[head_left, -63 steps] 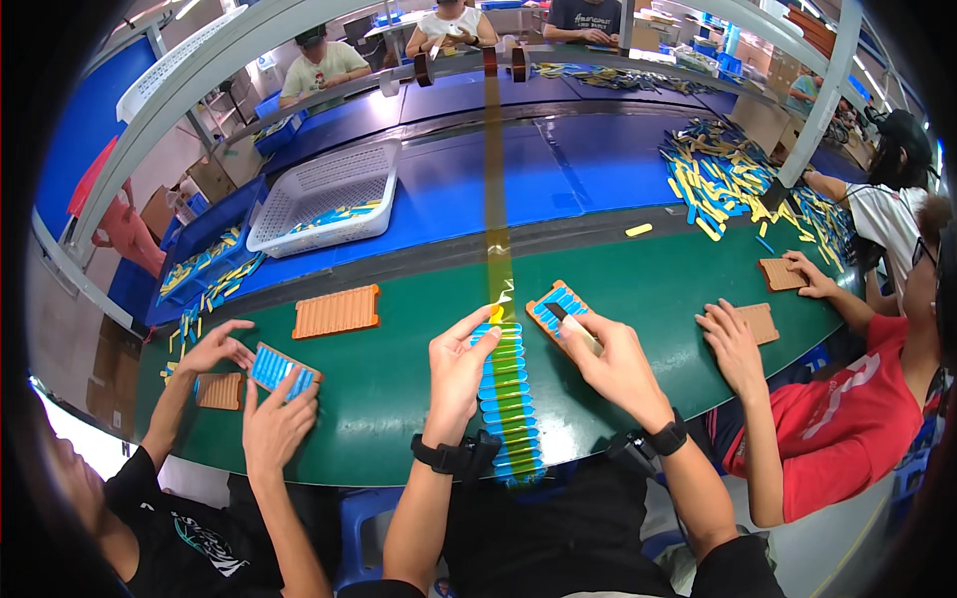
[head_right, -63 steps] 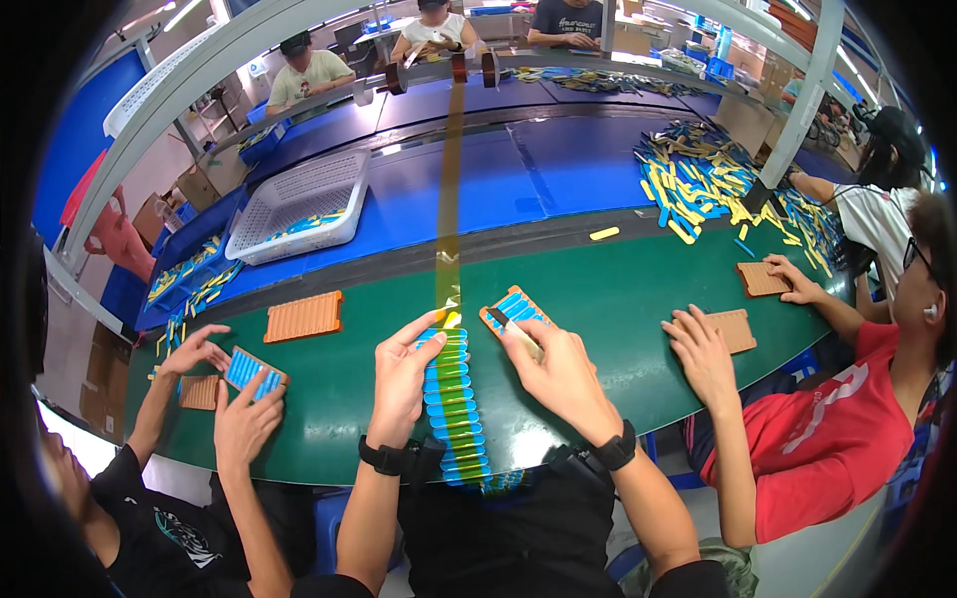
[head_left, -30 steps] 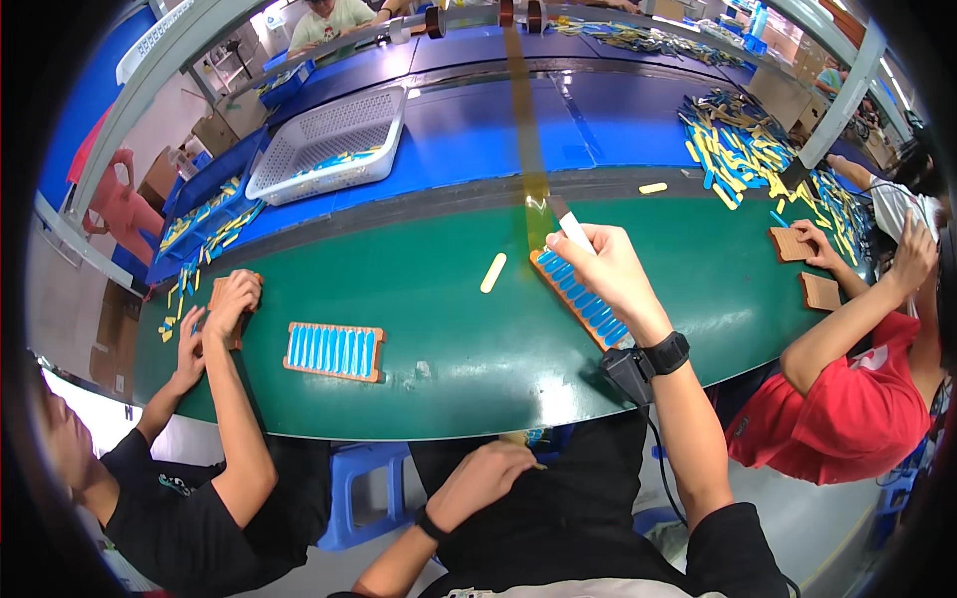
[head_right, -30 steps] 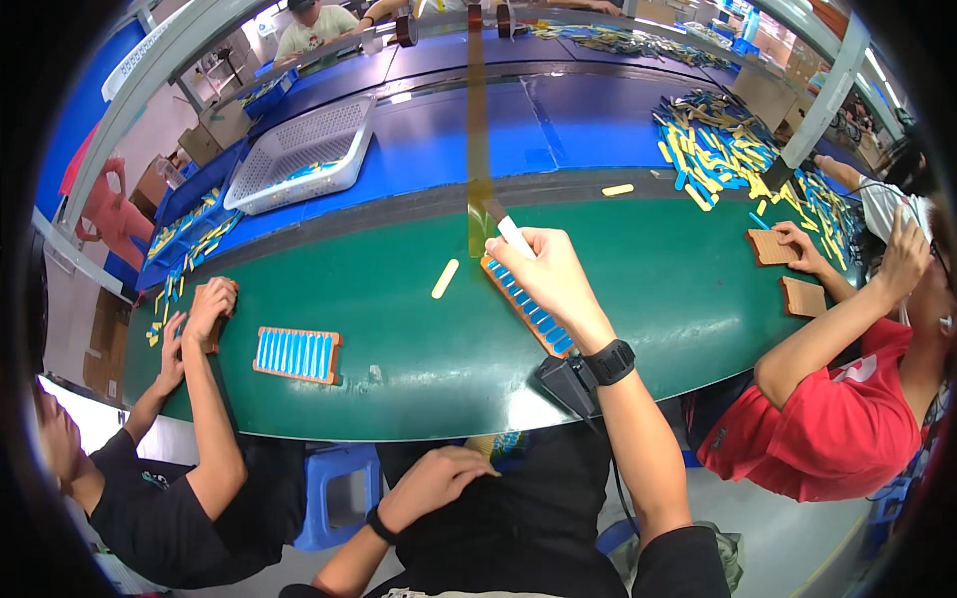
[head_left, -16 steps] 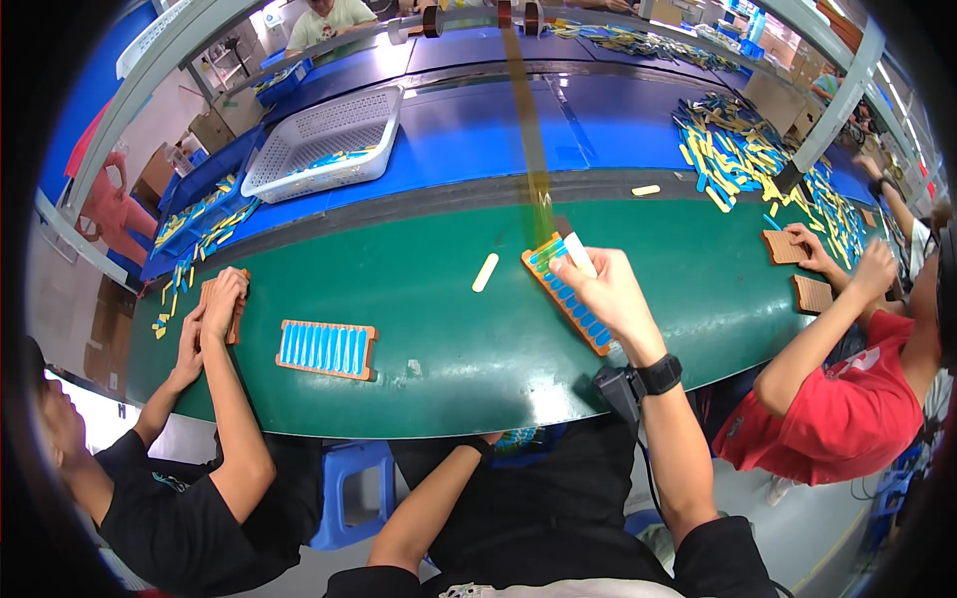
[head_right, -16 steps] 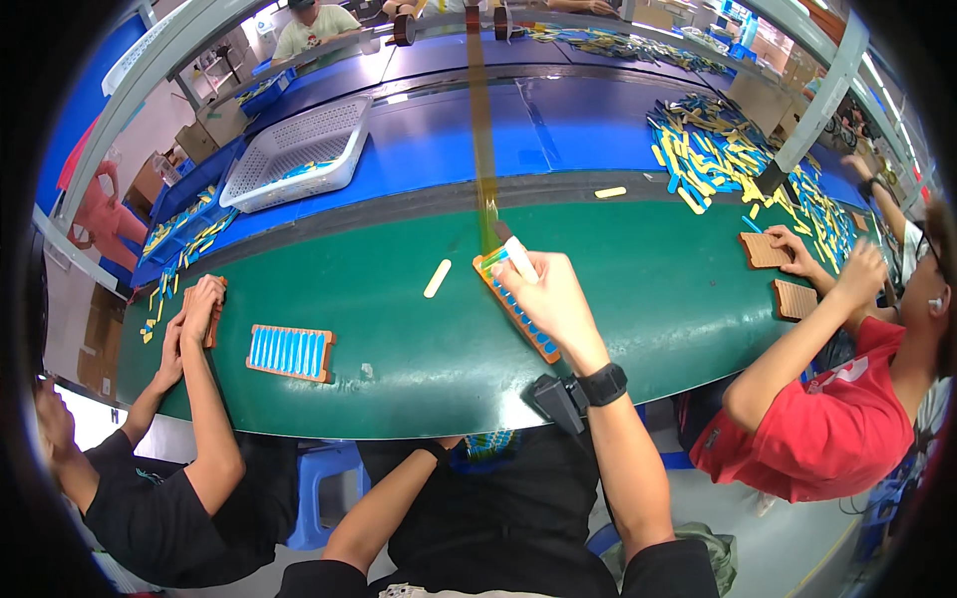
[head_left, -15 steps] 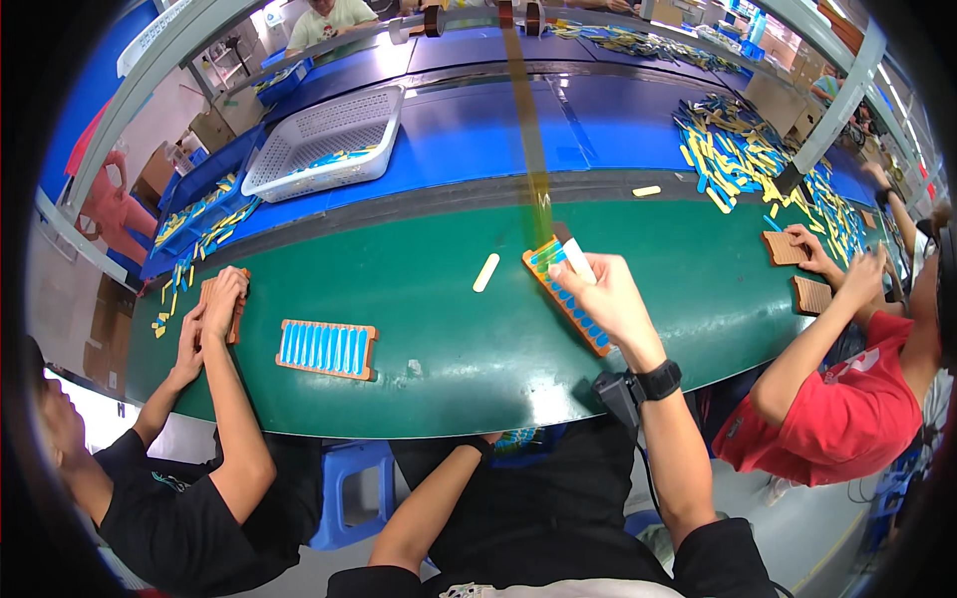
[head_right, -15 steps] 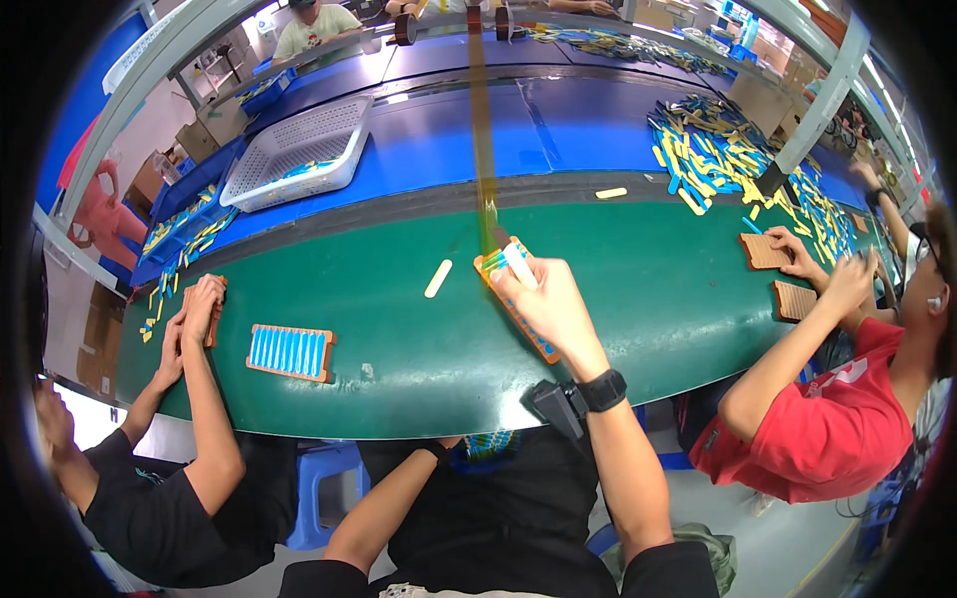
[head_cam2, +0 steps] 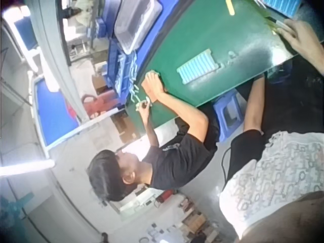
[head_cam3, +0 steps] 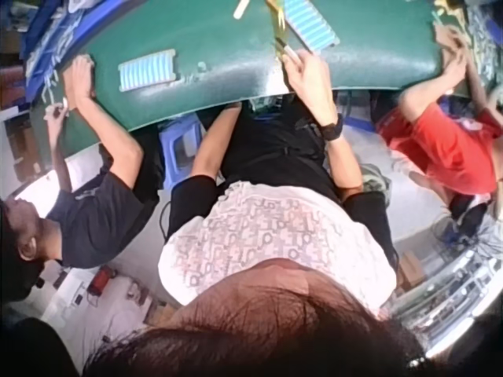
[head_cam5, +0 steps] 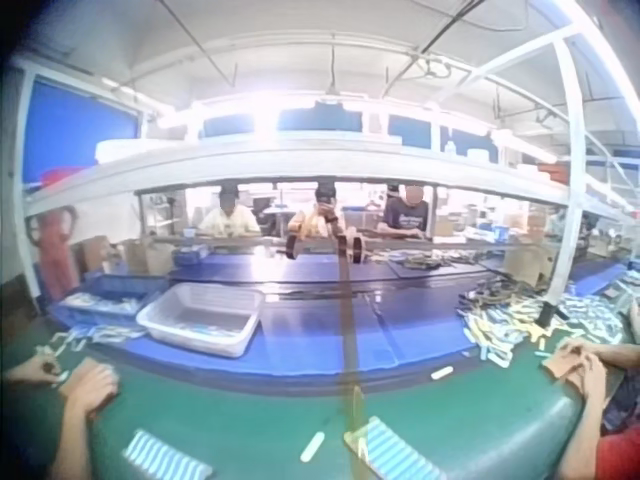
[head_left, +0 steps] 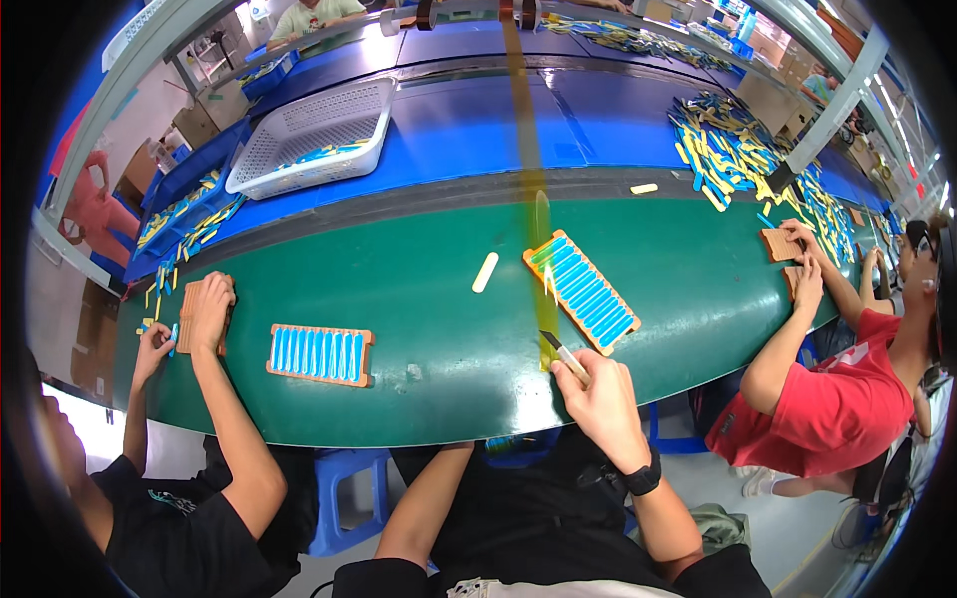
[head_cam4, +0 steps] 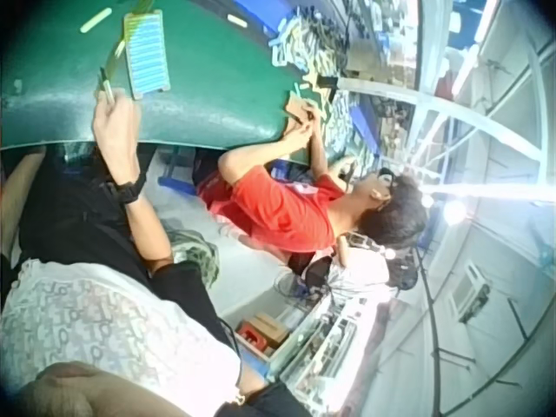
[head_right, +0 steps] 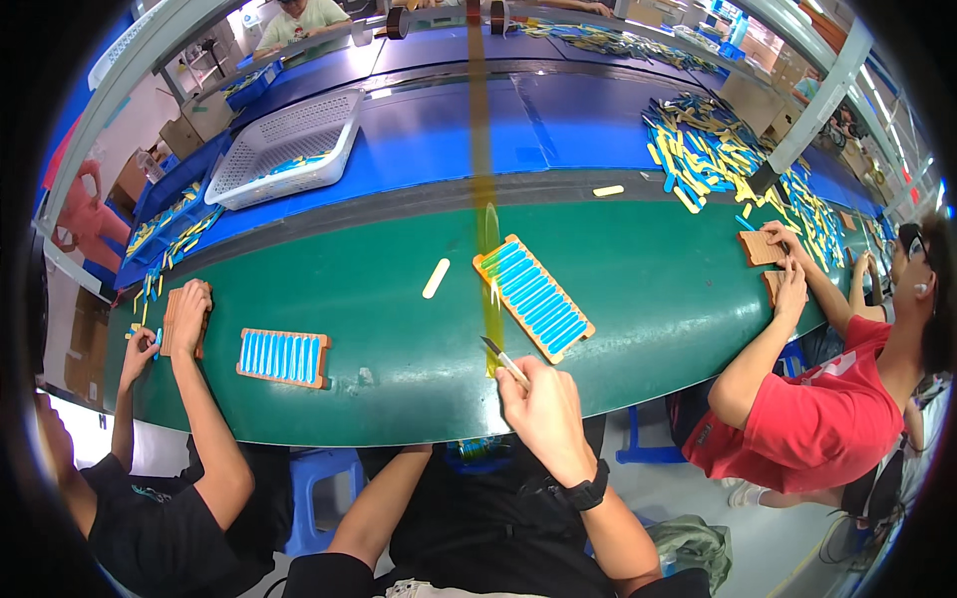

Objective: The worker is assembling small colored plastic components onto an assembly jig in a factory setting.

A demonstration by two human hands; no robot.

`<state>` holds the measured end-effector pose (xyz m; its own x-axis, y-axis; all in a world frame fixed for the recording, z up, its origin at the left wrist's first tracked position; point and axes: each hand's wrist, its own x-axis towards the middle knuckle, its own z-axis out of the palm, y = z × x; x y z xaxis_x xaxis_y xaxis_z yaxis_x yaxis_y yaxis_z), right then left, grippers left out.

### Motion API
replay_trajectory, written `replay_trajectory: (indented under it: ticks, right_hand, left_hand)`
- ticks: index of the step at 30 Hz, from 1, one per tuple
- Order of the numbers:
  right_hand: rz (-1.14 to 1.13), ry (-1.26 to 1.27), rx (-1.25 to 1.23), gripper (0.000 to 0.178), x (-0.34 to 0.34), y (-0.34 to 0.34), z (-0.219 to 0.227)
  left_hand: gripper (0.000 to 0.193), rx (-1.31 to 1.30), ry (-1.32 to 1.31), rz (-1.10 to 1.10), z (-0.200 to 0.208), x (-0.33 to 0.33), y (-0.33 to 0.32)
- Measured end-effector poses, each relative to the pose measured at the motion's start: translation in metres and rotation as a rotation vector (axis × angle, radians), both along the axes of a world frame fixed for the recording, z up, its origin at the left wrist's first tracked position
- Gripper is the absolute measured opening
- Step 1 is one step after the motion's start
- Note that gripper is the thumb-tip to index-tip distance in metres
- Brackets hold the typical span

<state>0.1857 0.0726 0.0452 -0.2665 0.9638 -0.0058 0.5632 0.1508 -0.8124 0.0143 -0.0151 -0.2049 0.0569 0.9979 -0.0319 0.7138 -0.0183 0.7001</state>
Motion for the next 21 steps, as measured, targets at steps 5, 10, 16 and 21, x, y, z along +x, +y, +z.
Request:
replay_trajectory:
  ticks: [5, 10, 16, 21]
  right_hand:
    - [0.019, -0.230, 0.064, 0.023, 0.004, 0.009, 0.001]
    - [0.069, -0.424, 0.234, 0.028, 0.005, 0.014, -0.001]
    - [0.055, -0.415, 0.190, 0.031, 0.016, 0.016, -0.004]
    - [-0.005, -0.283, 0.058, 0.033, 0.016, 0.020, -0.001]
  left_hand:
    - [0.018, -0.005, -0.055, 0.027, -0.006, -0.004, 0.002]
    - [0.018, -0.020, -0.105, 0.067, -0.014, -0.007, -0.005]
    - [0.018, -0.028, -0.154, 0.100, -0.018, -0.011, -0.010]
    - [0.018, -0.025, -0.190, 0.123, -0.018, -0.012, -0.010]
